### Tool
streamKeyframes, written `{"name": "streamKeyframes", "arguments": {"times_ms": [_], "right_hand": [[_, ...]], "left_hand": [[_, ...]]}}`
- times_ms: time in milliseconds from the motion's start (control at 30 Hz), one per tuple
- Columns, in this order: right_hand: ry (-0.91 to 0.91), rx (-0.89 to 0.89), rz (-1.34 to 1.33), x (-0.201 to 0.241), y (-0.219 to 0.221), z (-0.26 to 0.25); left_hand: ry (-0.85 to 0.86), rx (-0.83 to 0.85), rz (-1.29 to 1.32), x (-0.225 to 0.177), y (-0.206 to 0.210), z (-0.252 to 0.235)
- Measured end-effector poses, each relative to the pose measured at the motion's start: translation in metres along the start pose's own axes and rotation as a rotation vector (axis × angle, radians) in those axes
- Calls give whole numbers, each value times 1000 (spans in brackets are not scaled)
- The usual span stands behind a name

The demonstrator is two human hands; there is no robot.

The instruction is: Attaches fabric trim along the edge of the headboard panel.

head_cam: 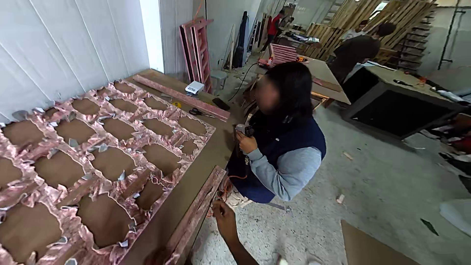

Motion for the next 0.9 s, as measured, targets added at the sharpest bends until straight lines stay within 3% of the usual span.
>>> {"name": "streamKeyframes", "arguments": {"times_ms": [167,267,400,633,767,900], "right_hand": [[138,-4,161,1,-3,-52],[258,98,326,5,12,-66],[283,211,547,14,28,-77],[110,309,347,10,33,-76],[-133,516,415,24,34,-78],[-330,754,432,20,33,-85]], "left_hand": [[41,-4,-107,-11,34,-35],[30,4,-105,-18,52,-67],[16,58,-95,-38,75,-119],[41,176,-117,-44,98,-167],[-33,263,-46,-41,96,-168],[7,207,-84,-42,106,-173]]}}
Point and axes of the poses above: each hand's wrist, its own z-axis away from the middle knuckle, its own y-axis out of the palm, x = y × z, the point moved 4 cm from there along -z, towards the middle knuckle, and after that the axes turned 12 degrees about -x, right-handed, at the moved point
